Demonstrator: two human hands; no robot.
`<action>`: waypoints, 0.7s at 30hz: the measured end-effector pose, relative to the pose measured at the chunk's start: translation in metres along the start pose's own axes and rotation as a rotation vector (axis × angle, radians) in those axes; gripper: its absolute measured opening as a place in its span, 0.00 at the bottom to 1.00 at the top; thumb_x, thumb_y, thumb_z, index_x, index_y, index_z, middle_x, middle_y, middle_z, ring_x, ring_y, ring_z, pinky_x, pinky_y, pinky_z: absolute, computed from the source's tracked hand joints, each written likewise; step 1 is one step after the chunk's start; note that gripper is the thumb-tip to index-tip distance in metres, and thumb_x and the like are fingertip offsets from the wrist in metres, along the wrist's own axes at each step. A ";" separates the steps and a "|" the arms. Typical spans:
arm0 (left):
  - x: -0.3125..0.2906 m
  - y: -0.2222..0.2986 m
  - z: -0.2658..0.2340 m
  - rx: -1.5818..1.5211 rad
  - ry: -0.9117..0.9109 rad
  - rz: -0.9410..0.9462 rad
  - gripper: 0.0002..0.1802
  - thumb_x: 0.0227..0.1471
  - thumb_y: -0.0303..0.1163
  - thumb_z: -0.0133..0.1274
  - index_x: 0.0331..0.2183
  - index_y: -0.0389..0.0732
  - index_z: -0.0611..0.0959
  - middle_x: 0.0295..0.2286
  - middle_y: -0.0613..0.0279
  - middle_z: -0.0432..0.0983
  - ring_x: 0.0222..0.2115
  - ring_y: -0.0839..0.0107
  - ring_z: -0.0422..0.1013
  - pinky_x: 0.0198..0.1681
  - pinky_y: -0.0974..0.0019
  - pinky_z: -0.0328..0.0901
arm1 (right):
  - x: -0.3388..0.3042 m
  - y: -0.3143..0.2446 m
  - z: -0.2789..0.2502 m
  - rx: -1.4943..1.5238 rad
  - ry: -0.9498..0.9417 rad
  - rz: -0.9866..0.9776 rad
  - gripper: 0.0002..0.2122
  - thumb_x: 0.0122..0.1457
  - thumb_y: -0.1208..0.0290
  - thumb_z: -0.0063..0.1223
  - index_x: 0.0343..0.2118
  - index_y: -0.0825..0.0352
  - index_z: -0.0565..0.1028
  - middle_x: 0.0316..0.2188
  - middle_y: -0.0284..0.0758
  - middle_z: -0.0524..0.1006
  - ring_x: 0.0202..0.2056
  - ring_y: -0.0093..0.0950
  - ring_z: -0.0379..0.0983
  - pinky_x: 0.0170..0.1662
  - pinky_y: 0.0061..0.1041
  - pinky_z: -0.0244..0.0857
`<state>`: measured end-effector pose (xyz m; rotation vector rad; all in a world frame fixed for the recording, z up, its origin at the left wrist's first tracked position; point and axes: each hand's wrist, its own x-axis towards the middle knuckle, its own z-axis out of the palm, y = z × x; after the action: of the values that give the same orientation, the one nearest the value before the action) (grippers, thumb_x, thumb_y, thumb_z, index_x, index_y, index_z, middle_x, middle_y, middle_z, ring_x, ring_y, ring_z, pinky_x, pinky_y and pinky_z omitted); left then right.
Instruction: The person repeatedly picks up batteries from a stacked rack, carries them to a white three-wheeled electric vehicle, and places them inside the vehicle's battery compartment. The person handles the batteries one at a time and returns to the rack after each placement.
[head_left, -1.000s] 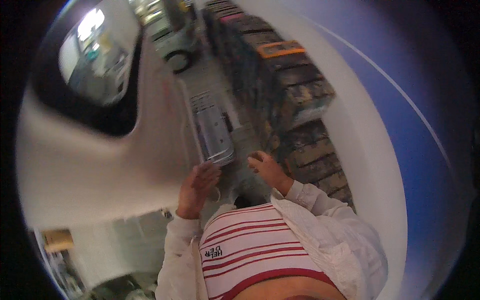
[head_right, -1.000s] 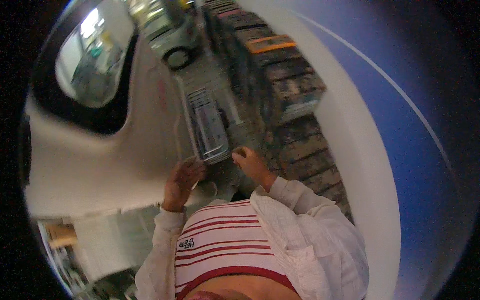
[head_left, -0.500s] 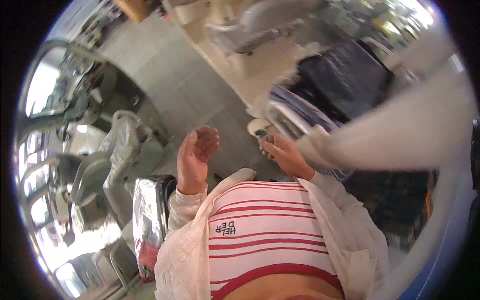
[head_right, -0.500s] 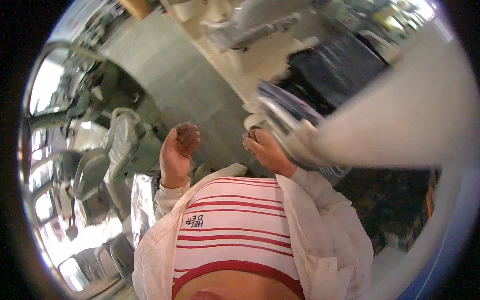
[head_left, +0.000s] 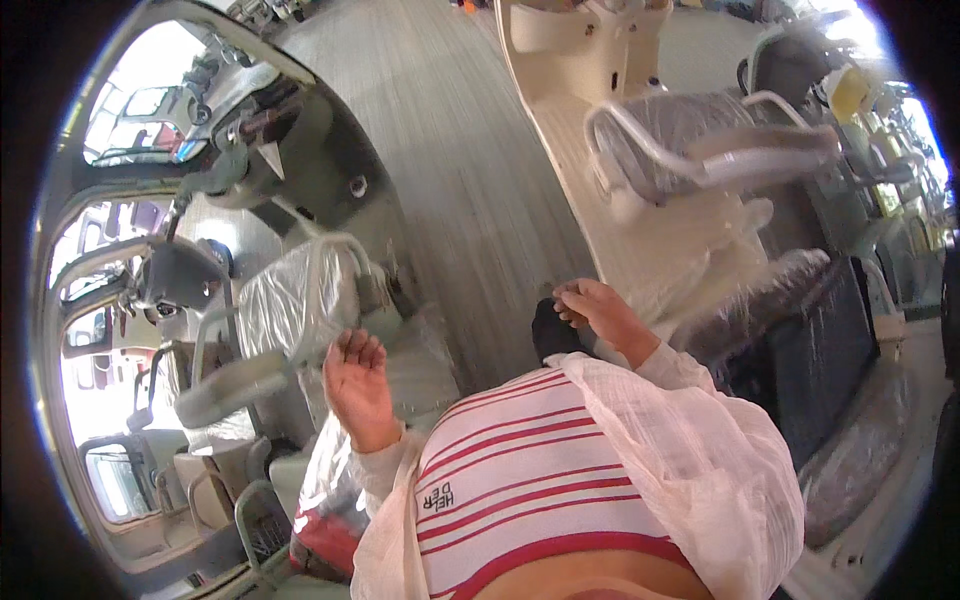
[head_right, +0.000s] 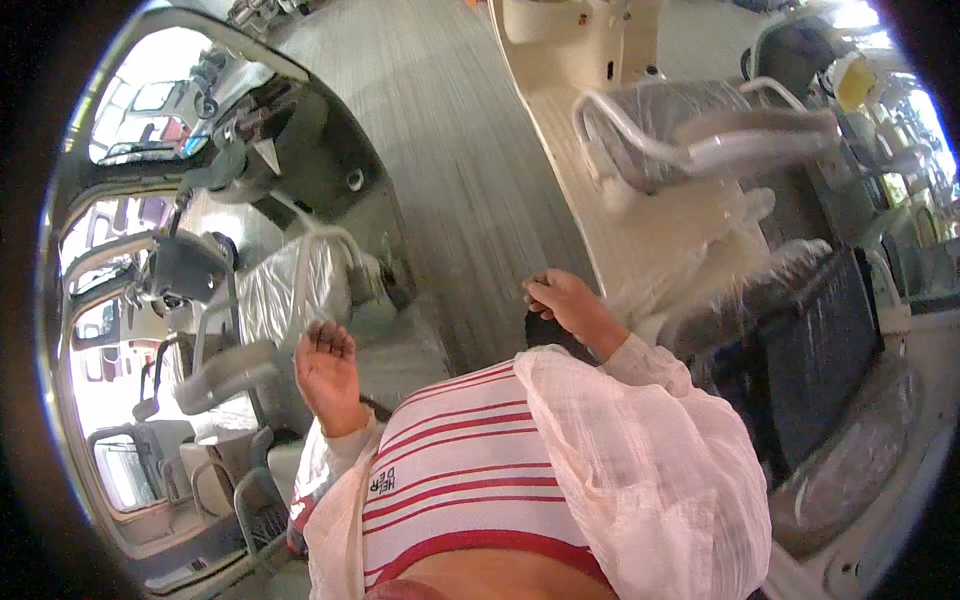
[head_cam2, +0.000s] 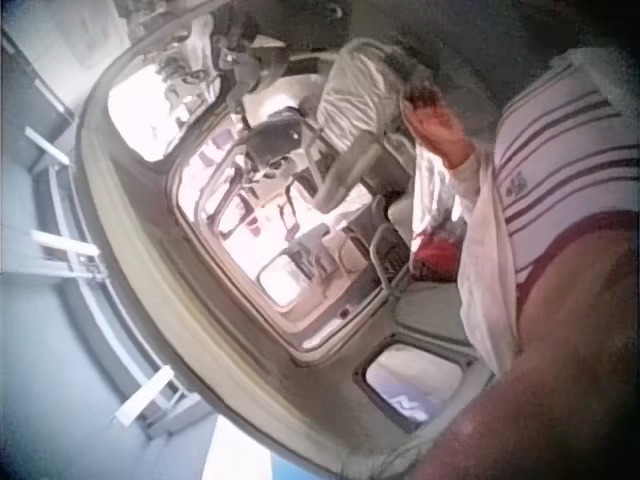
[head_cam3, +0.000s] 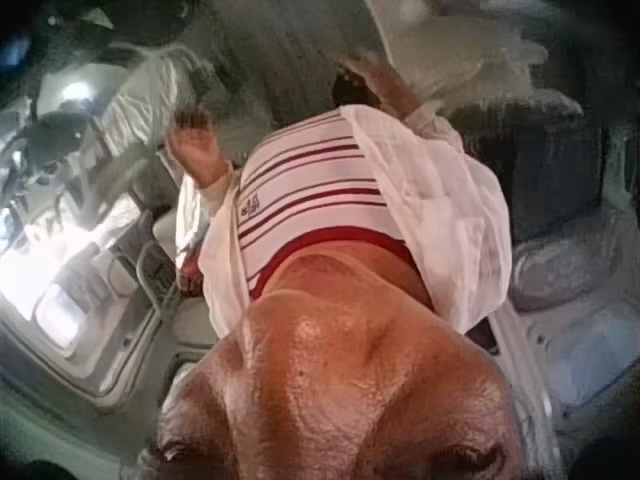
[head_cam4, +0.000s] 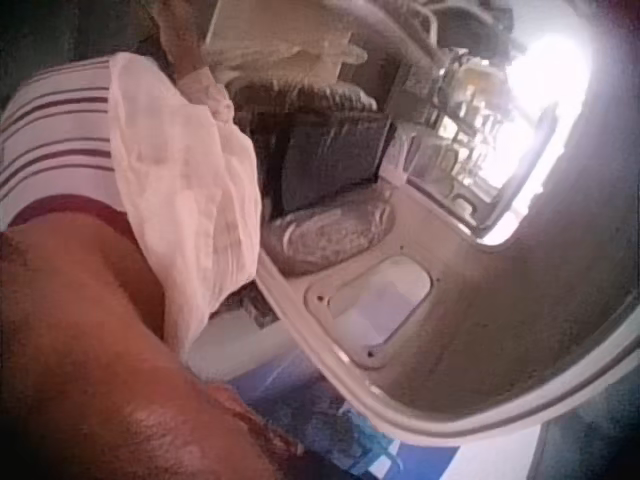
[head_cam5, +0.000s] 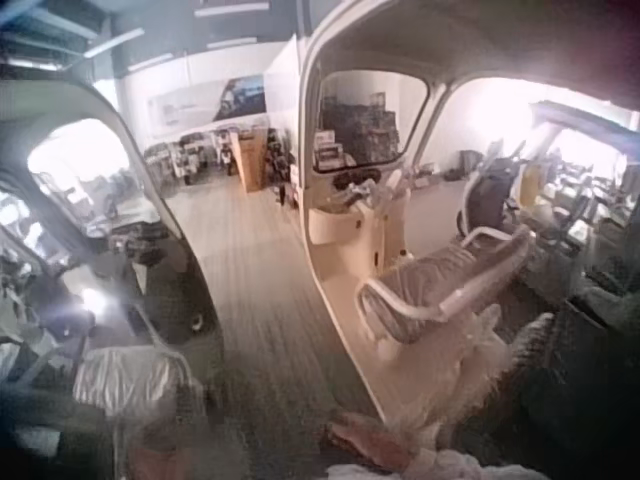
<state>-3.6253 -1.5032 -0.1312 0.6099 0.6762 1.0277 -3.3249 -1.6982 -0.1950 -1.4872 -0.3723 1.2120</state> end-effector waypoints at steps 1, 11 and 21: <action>0.026 0.004 -0.003 -0.016 -0.036 0.032 0.16 0.61 0.39 0.48 0.42 0.37 0.77 0.37 0.58 0.76 0.37 0.66 0.71 0.42 0.63 0.66 | 0.036 -0.004 -0.011 0.074 -0.031 -0.012 0.12 0.64 0.62 0.49 0.35 0.68 0.73 0.28 0.30 0.75 0.29 0.18 0.69 0.33 0.19 0.63; 0.244 0.040 0.071 -0.037 0.172 0.222 0.14 0.60 0.38 0.49 0.42 0.38 0.76 0.35 0.62 0.75 0.33 0.69 0.69 0.41 0.64 0.67 | 0.358 -0.202 -0.020 -0.089 -0.082 -0.196 0.12 0.62 0.63 0.50 0.32 0.70 0.72 0.26 0.30 0.73 0.25 0.17 0.65 0.26 0.20 0.60; 0.538 0.018 0.111 -0.018 0.180 0.306 0.14 0.61 0.39 0.48 0.42 0.40 0.79 0.37 0.61 0.78 0.34 0.69 0.73 0.36 0.67 0.69 | 0.637 -0.380 0.068 -0.240 -0.406 -0.243 0.14 0.63 0.62 0.50 0.42 0.68 0.74 0.33 0.29 0.76 0.35 0.19 0.70 0.37 0.22 0.65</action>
<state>-3.3606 -1.0221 -0.1625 0.6216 0.7438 1.3839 -2.9695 -1.0443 -0.1549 -1.3402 -0.9727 1.3008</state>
